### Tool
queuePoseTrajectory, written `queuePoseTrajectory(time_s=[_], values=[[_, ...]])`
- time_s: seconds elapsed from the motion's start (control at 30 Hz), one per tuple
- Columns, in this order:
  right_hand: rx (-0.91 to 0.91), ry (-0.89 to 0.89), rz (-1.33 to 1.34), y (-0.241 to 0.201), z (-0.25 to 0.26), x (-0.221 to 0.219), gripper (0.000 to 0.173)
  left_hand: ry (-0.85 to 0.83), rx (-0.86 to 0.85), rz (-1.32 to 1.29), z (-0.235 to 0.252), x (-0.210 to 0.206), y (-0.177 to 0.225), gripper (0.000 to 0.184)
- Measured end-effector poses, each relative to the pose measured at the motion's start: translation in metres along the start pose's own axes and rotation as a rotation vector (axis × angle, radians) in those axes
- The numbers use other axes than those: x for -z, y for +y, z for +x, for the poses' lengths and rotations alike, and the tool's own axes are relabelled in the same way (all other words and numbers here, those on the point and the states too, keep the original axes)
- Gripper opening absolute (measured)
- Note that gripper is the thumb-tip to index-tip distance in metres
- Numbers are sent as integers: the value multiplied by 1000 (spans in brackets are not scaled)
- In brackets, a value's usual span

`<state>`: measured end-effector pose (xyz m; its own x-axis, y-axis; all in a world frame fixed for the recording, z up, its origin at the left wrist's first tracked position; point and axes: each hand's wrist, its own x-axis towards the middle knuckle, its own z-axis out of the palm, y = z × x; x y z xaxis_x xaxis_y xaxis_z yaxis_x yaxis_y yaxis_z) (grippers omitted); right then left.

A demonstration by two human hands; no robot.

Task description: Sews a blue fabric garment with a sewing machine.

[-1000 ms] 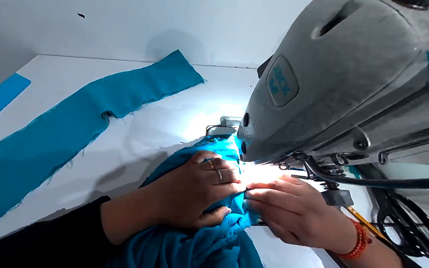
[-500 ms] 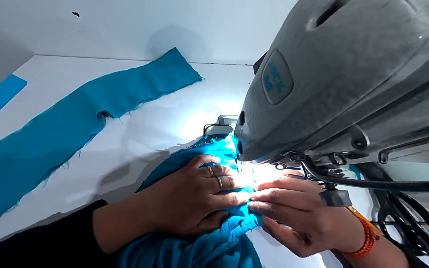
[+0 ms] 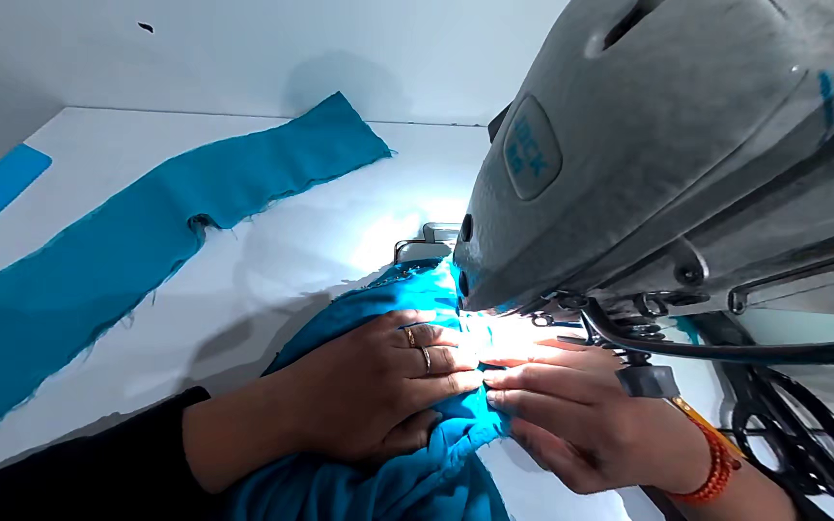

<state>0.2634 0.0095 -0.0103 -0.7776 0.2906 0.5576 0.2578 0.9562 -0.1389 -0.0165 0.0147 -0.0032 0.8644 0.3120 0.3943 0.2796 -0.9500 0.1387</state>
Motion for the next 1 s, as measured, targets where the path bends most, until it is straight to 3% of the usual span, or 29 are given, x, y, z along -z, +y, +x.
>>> queuePoseTrajectory(time_s=[0.2, 1.0], values=[[-129, -51, -68, 0, 1, -2, 44, 4, 3, -61, 0, 0, -4, 39], [-214, -58, -87, 1, 2, -5, 45, -51, 10, -66, 1, 1, -15, 41]])
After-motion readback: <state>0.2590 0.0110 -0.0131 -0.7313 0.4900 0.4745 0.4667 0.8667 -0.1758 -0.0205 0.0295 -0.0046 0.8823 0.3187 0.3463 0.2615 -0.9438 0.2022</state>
